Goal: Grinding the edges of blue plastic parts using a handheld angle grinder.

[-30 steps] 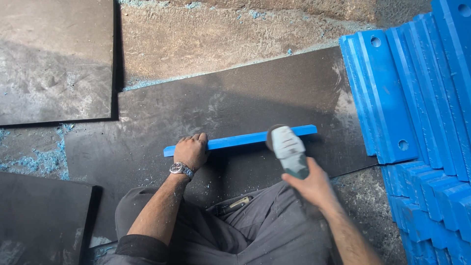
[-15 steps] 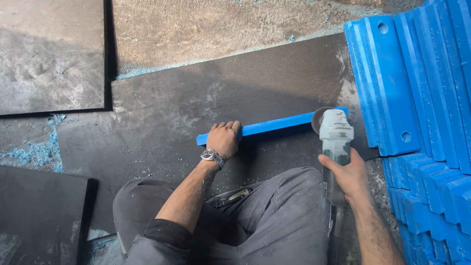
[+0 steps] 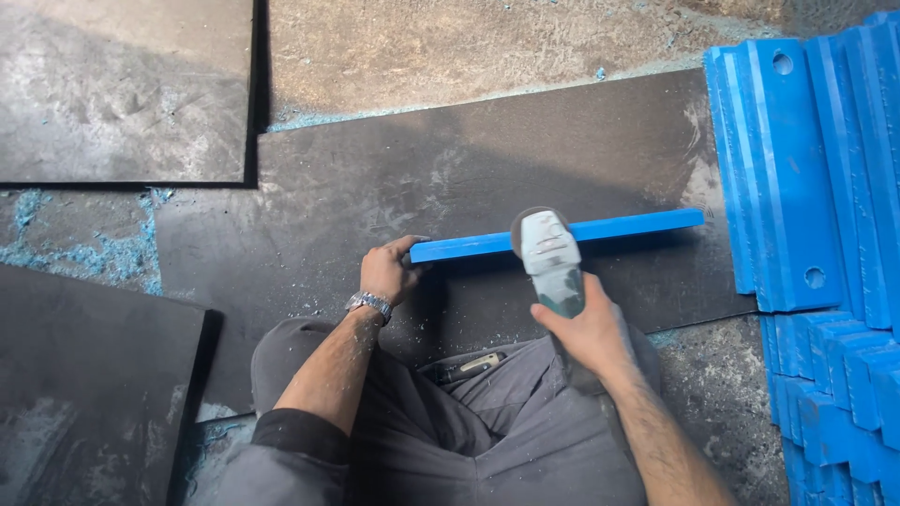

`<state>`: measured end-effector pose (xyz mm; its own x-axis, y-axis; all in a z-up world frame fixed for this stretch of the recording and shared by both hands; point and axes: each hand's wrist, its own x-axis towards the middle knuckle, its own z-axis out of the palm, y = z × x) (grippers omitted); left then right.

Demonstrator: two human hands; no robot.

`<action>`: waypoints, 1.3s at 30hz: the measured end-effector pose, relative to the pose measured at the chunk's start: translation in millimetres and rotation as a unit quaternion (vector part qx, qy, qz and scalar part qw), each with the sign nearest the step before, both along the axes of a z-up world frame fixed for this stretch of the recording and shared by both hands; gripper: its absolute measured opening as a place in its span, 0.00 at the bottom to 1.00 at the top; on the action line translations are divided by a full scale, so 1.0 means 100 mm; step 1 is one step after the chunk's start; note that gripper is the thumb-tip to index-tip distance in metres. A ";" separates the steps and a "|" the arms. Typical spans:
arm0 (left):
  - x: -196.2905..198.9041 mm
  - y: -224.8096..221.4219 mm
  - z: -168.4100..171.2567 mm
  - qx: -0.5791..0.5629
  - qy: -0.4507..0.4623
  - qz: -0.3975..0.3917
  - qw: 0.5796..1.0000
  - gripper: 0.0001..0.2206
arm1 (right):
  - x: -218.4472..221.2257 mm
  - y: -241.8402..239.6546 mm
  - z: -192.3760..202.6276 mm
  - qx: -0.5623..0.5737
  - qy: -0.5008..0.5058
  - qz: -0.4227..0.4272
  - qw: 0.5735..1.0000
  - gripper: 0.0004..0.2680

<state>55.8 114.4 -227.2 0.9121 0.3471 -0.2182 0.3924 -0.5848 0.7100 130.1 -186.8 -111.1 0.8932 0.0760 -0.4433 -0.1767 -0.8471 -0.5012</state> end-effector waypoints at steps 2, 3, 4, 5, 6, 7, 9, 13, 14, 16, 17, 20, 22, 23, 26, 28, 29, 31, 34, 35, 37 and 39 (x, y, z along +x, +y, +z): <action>-0.02 0.02 -0.11 0.004 -0.007 -0.015 1.000 0.20 | -0.11 0.24 -0.03 0.043 0.012 0.045 0.998 0.29; -0.03 0.04 -0.13 0.005 -0.008 -0.014 1.000 0.20 | -0.14 0.33 -0.01 0.045 0.011 0.046 0.998 0.29; -0.03 0.03 -0.16 -0.012 0.003 -0.007 1.000 0.20 | -0.17 0.41 0.01 0.047 0.028 0.067 0.996 0.29; -0.03 0.02 -0.21 -0.030 0.014 0.000 0.999 0.21 | -0.19 0.49 0.02 0.049 0.046 0.088 0.994 0.28; -0.03 0.01 -0.22 -0.033 0.015 0.003 0.999 0.21 | -0.19 0.47 0.02 0.046 0.047 0.090 0.994 0.28; -0.04 0.01 -0.24 -0.029 0.024 0.001 0.999 0.22 | -0.20 0.47 0.02 0.062 0.052 0.090 0.993 0.28; -0.07 0.01 -0.28 -0.027 0.036 0.004 0.999 0.23 | -0.21 0.38 0.01 0.075 0.060 0.095 0.991 0.28; -0.06 0.04 -0.36 -0.033 0.015 0.003 0.999 0.24 | -0.15 0.13 0.01 0.044 0.048 -0.002 0.998 0.28; -0.06 0.04 -0.38 -0.028 0.009 0.001 1.000 0.24 | -0.15 0.07 0.02 0.045 0.053 -0.066 0.995 0.29; -0.05 0.04 -0.42 -0.025 0.011 0.000 1.000 0.23 | -0.15 0.10 0.03 0.055 0.061 -0.083 0.993 0.29; -0.05 0.04 -0.44 -0.021 0.012 -0.003 1.000 0.23 | -0.15 0.11 0.04 0.066 0.069 -0.103 0.990 0.29; -0.07 0.04 -0.46 -0.025 -0.001 0.001 1.000 0.21 | -0.27 0.34 0.00 0.055 0.059 0.014 0.997 0.27; -0.08 0.04 -0.46 -0.026 -0.004 0.009 1.000 0.23 | -0.35 0.63 0.08 0.058 0.068 0.038 0.995 0.27; -0.08 0.05 -0.46 -0.031 -0.008 0.011 0.999 0.24 | -0.39 0.78 0.11 0.059 0.074 0.055 0.994 0.27; -0.09 0.05 -0.45 -0.046 0.000 0.006 0.999 0.24 | -0.45 0.95 0.12 0.090 0.083 0.105 0.987 0.27; -0.11 0.05 -0.51 -0.046 0.001 0.011 0.999 0.24 | -0.46 0.97 0.13 0.084 0.092 0.103 0.987 0.27; -0.12 0.04 -0.54 -0.049 0.001 0.015 0.999 0.24 | -0.46 0.97 0.14 0.076 0.100 0.101 0.987 0.28; -0.11 0.04 -0.58 -0.046 -0.011 0.011 0.999 0.24 | -0.44 0.86 0.10 0.075 0.086 0.089 0.989 0.28; -0.08 0.03 -0.57 -0.043 -0.028 0.009 0.999 0.24 | -0.40 0.80 0.09 0.064 0.067 0.069 0.993 0.27; -0.10 0.01 -0.55 -0.043 -0.031 0.006 0.999 0.24 | -0.41 0.78 0.10 0.052 0.063 0.057 0.995 0.27; -0.10 0.04 -0.47 -0.044 0.006 0.013 0.999 0.24 | -0.41 0.89 0.16 0.053 0.073 0.068 0.994 0.27; -0.08 0.06 -0.47 -0.044 0.040 0.014 0.998 0.25 | -0.41 1.00 0.18 0.054 0.081 0.074 0.993 0.28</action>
<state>47.8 120.0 -274.5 0.8803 0.3494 -0.3209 0.4659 -0.5094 0.7235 88.6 -86.5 -92.7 0.7866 0.2562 -0.5619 -0.1392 -0.8129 -0.5655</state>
